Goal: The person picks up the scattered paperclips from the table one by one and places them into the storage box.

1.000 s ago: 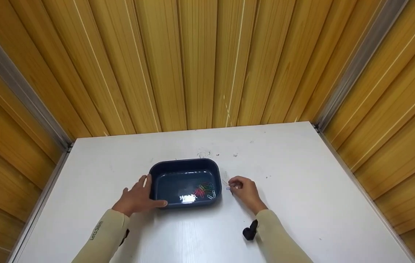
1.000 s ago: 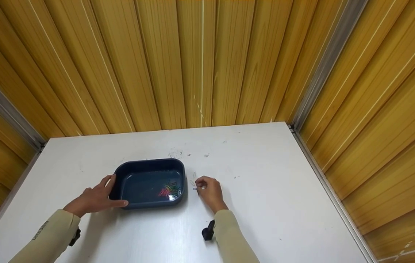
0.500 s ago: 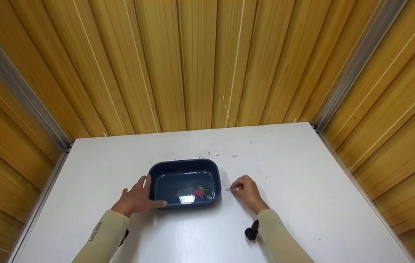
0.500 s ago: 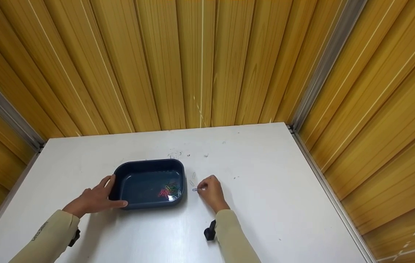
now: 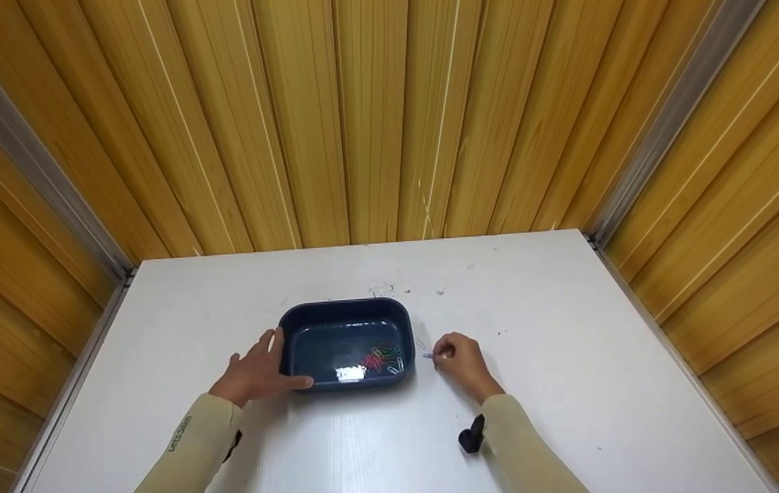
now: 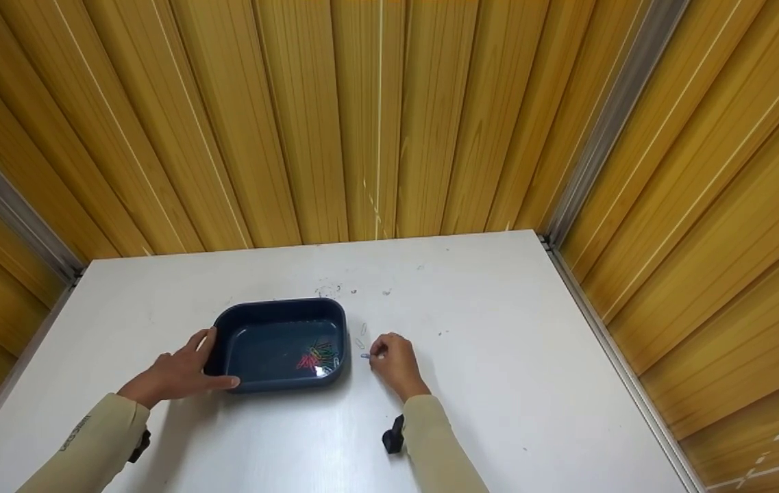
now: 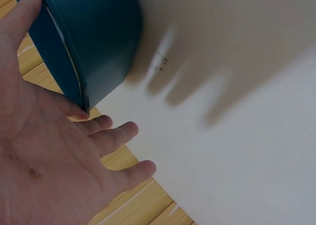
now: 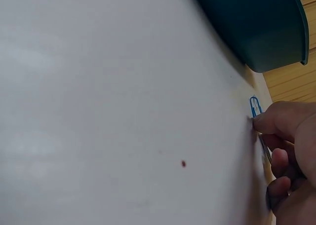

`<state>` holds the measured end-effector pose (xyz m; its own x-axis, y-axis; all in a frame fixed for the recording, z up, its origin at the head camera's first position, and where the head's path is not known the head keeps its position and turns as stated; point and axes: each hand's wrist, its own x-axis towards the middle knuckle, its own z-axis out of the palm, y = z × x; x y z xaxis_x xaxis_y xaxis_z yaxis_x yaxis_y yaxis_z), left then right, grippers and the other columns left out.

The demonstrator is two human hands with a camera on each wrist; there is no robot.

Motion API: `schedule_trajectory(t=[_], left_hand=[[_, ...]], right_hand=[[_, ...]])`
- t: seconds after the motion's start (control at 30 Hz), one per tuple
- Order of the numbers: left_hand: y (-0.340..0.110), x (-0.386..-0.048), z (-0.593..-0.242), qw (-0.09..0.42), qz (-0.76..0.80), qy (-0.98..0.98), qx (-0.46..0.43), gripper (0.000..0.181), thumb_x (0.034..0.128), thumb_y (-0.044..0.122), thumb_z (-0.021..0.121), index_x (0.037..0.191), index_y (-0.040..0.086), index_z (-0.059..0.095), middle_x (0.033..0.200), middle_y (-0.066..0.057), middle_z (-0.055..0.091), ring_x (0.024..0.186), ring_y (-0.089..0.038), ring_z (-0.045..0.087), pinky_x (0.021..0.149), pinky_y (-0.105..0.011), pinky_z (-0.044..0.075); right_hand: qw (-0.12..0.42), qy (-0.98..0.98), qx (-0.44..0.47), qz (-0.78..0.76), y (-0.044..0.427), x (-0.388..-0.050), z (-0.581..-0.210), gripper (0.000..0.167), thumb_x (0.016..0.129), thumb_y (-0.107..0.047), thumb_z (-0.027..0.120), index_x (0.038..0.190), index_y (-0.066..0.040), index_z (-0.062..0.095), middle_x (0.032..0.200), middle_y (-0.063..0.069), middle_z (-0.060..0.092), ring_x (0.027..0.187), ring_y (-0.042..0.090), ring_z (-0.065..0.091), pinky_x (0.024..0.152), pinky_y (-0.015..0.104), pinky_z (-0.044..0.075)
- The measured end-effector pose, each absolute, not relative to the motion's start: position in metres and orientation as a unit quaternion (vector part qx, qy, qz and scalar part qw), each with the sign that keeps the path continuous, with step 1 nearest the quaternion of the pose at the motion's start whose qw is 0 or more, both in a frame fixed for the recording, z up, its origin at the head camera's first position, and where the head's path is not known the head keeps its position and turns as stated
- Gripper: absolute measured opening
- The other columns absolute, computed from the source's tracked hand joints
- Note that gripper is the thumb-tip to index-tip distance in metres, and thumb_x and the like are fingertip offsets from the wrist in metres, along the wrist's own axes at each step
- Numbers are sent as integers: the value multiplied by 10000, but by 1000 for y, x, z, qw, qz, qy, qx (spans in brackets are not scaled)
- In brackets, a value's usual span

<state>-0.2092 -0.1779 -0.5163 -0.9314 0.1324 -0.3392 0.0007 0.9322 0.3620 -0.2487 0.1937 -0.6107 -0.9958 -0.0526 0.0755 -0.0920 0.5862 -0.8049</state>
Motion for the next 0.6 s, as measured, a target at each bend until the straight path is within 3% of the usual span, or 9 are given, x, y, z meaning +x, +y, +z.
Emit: schedule_trajectory(t=[0.6], left_hand=[[-177, -210, -515, 181, 184, 965, 42, 1207, 743, 658, 696, 1535, -25, 93, 1582, -269, 171, 1409, -450, 317, 1105, -714, 159]], right_hand=[[33, -877, 36, 478, 192, -250, -598, 139, 779, 19, 718, 758, -103, 653, 708, -13, 579, 661, 91, 482, 589, 175, 402]])
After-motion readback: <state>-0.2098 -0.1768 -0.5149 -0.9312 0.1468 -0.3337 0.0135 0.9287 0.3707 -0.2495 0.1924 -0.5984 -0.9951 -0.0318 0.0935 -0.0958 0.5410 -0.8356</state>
